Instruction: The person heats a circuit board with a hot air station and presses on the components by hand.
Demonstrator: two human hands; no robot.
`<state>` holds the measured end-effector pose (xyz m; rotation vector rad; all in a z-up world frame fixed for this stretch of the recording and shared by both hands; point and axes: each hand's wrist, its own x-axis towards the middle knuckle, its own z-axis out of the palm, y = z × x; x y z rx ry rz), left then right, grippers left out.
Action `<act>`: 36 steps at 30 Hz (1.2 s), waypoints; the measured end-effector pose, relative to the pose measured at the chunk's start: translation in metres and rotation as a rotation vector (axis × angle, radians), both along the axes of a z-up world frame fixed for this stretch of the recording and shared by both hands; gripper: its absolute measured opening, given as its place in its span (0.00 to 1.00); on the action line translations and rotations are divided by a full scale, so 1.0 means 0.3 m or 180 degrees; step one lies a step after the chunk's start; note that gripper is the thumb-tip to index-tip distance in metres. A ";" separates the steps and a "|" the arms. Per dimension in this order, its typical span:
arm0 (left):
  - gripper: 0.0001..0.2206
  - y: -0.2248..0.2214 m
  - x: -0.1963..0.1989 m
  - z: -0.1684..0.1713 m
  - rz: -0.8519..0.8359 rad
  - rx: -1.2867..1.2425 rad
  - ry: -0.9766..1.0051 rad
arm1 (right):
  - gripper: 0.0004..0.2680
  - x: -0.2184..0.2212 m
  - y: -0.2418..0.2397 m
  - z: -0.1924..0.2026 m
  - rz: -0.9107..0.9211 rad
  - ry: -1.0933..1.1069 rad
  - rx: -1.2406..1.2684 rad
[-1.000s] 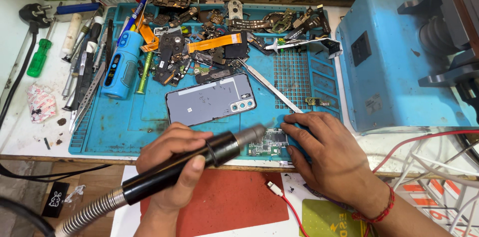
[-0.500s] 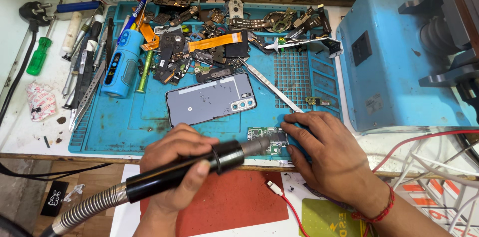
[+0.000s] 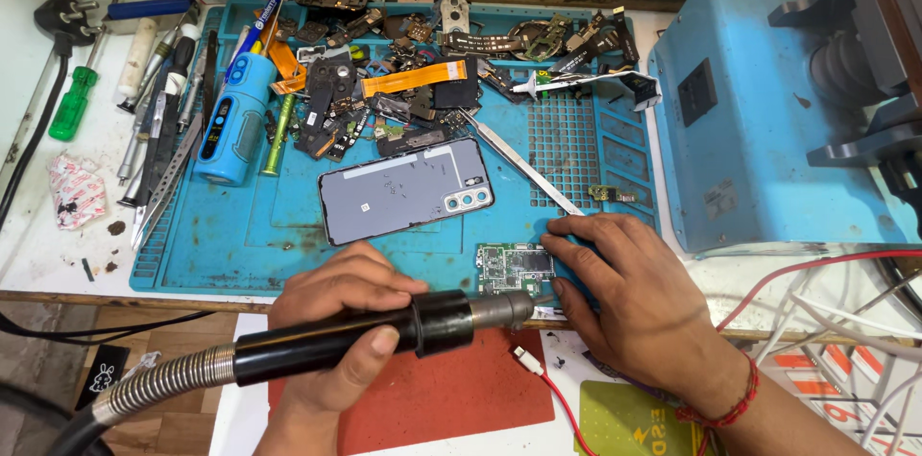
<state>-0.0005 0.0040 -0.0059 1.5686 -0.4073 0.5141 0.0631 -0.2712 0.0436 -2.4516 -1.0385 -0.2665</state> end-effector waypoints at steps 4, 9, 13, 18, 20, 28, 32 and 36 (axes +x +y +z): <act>0.13 -0.019 0.003 0.003 0.0583 0.0295 -0.0069 | 0.15 0.000 -0.001 -0.002 0.0008 -0.0016 0.0012; 0.13 -0.026 0.004 0.010 0.0455 0.0221 -0.0061 | 0.16 0.000 -0.001 -0.001 -0.0003 -0.0007 -0.0011; 0.13 -0.011 0.000 0.013 0.0385 0.0171 0.0006 | 0.16 0.003 -0.002 -0.001 0.0009 -0.0015 -0.0019; 0.15 -0.018 0.000 0.010 0.0609 0.0202 0.0039 | 0.15 0.001 -0.001 -0.001 -0.0009 0.0014 -0.0034; 0.15 -0.018 -0.003 0.015 0.0385 0.0151 0.0032 | 0.15 0.001 0.001 -0.002 0.0000 -0.0018 -0.0022; 0.15 -0.015 -0.001 0.015 0.0342 0.0213 -0.0029 | 0.16 0.001 -0.001 -0.002 0.0014 -0.0023 -0.0026; 0.14 -0.009 0.003 0.016 0.0317 0.0231 -0.0106 | 0.16 0.000 0.001 -0.001 0.0004 -0.0003 -0.0008; 0.13 -0.016 -0.004 0.014 0.0565 0.0258 0.0025 | 0.16 0.000 0.003 0.005 0.0000 0.0009 -0.0007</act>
